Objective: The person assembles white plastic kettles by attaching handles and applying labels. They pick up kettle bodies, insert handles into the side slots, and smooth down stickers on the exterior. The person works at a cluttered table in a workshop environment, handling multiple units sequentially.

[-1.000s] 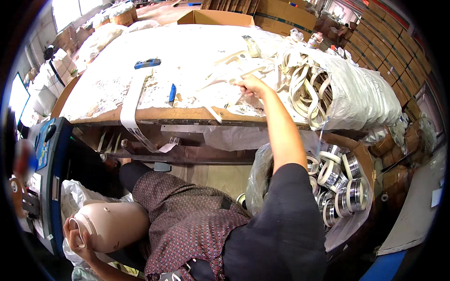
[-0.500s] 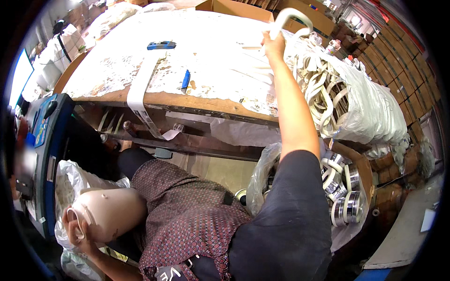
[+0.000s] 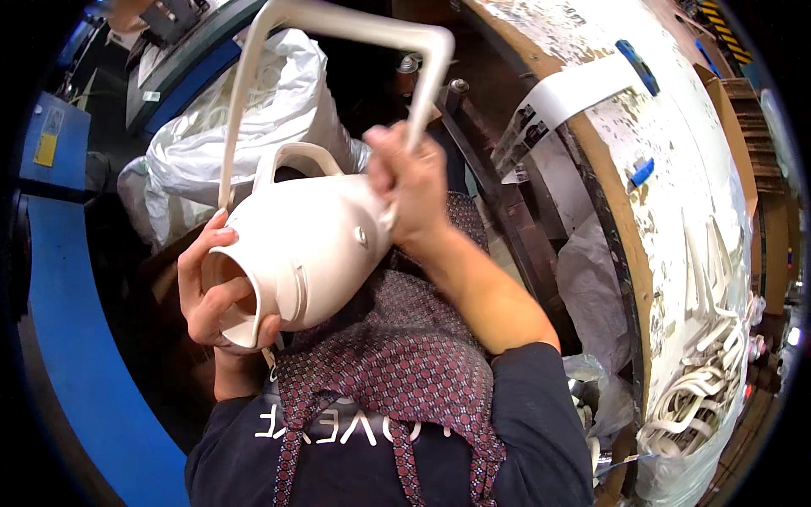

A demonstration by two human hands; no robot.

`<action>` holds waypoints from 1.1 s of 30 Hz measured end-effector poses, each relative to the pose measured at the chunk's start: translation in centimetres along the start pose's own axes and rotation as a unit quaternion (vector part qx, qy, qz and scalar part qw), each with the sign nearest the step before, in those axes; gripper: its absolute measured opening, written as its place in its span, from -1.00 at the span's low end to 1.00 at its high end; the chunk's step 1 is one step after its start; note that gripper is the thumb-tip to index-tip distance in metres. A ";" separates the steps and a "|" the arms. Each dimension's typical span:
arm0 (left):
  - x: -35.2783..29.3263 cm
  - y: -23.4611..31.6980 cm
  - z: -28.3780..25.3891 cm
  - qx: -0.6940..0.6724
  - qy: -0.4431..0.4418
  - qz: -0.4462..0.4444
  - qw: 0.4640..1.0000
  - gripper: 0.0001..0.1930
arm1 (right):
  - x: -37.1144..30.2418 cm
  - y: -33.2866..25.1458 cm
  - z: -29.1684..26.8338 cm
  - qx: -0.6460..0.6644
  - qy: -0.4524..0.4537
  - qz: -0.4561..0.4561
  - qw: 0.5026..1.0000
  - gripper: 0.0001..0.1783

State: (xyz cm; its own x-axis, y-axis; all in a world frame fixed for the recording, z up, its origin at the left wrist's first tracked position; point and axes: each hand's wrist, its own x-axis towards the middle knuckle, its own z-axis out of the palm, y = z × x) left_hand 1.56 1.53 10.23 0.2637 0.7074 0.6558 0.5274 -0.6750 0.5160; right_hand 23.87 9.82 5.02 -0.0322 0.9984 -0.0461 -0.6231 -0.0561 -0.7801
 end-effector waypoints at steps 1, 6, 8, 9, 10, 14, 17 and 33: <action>0.2 0.3 -0.3 0.004 0.001 -0.010 1.000 -0.51 | -0.3 1.3 1.1 0.022 0.006 0.033 0.999 -0.65; -0.4 -0.5 0.2 -0.036 -0.003 0.002 0.999 -0.55 | -0.1 1.0 1.8 0.076 0.023 0.092 0.993 -0.64; 0.2 -0.7 0.4 -0.047 -0.012 -0.012 0.999 -0.52 | -0.2 1.5 1.7 0.050 0.004 0.081 0.995 -0.69; 0.1 -0.7 0.4 -0.054 -0.018 -0.019 0.998 -0.52 | -0.4 1.9 1.7 0.034 0.005 0.073 0.997 -0.70; 0.1 -0.7 0.4 -0.061 -0.023 -0.024 0.998 -0.51 | -0.3 2.2 1.6 0.016 0.005 0.065 0.998 -0.72; -0.2 -1.2 0.5 -0.075 -0.087 0.060 0.992 -0.36 | 0.5 1.6 1.3 -0.259 -0.102 0.078 0.957 -0.78; -0.5 -2.0 0.5 -0.168 -0.014 0.104 0.980 -0.15 | -0.1 0.9 0.3 -0.294 -0.231 -0.145 0.916 -0.74; -0.9 -7.7 6.2 -0.582 0.139 -0.444 0.666 -0.48 | -4.2 -3.6 4.9 -0.472 -0.274 -0.211 0.811 -0.36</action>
State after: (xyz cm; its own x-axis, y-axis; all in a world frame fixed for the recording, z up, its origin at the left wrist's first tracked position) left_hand 2.32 7.42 2.24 0.0197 0.9794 -0.2010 -0.6518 0.1650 0.7402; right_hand 22.44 5.89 11.10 -0.4759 0.7664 0.4315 0.1987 0.5716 -0.7961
